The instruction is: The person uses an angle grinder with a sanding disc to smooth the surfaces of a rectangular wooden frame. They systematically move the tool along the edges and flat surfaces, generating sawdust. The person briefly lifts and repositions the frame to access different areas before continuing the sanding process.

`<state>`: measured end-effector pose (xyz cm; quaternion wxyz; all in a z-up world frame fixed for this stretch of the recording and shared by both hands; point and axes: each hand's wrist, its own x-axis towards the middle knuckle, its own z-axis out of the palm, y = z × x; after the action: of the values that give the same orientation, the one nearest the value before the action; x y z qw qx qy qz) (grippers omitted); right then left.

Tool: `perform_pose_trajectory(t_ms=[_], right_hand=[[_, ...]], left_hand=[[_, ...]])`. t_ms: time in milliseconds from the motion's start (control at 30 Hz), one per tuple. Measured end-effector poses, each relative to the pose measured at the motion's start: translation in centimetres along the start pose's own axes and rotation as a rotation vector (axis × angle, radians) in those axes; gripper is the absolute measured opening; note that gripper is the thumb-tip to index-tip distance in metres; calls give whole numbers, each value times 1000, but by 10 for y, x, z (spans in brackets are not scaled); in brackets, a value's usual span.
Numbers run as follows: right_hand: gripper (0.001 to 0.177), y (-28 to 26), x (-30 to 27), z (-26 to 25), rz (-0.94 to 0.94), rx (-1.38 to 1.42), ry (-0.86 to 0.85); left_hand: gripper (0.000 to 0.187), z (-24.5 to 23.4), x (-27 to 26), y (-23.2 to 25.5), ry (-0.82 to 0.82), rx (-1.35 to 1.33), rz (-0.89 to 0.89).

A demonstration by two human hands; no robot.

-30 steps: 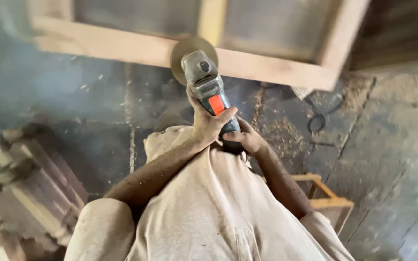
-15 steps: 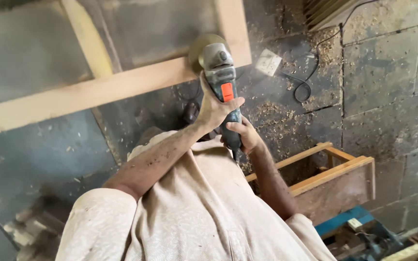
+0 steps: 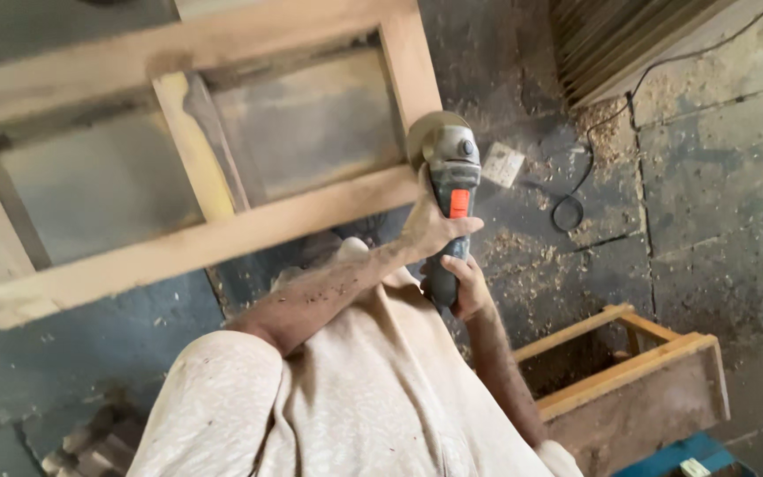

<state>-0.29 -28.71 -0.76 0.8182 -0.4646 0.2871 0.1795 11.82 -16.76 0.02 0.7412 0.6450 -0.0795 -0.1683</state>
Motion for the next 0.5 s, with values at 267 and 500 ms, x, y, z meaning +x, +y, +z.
perform_pose_trajectory(t_ms=[267,500], right_hand=[[42,-63,74,50,-41,26,-35],[42,-123,150,98,-24,-68,2]], left_hand=[[100,-47,94,39,-19,-168,104],[96,-93,179,65,60,-165,142]])
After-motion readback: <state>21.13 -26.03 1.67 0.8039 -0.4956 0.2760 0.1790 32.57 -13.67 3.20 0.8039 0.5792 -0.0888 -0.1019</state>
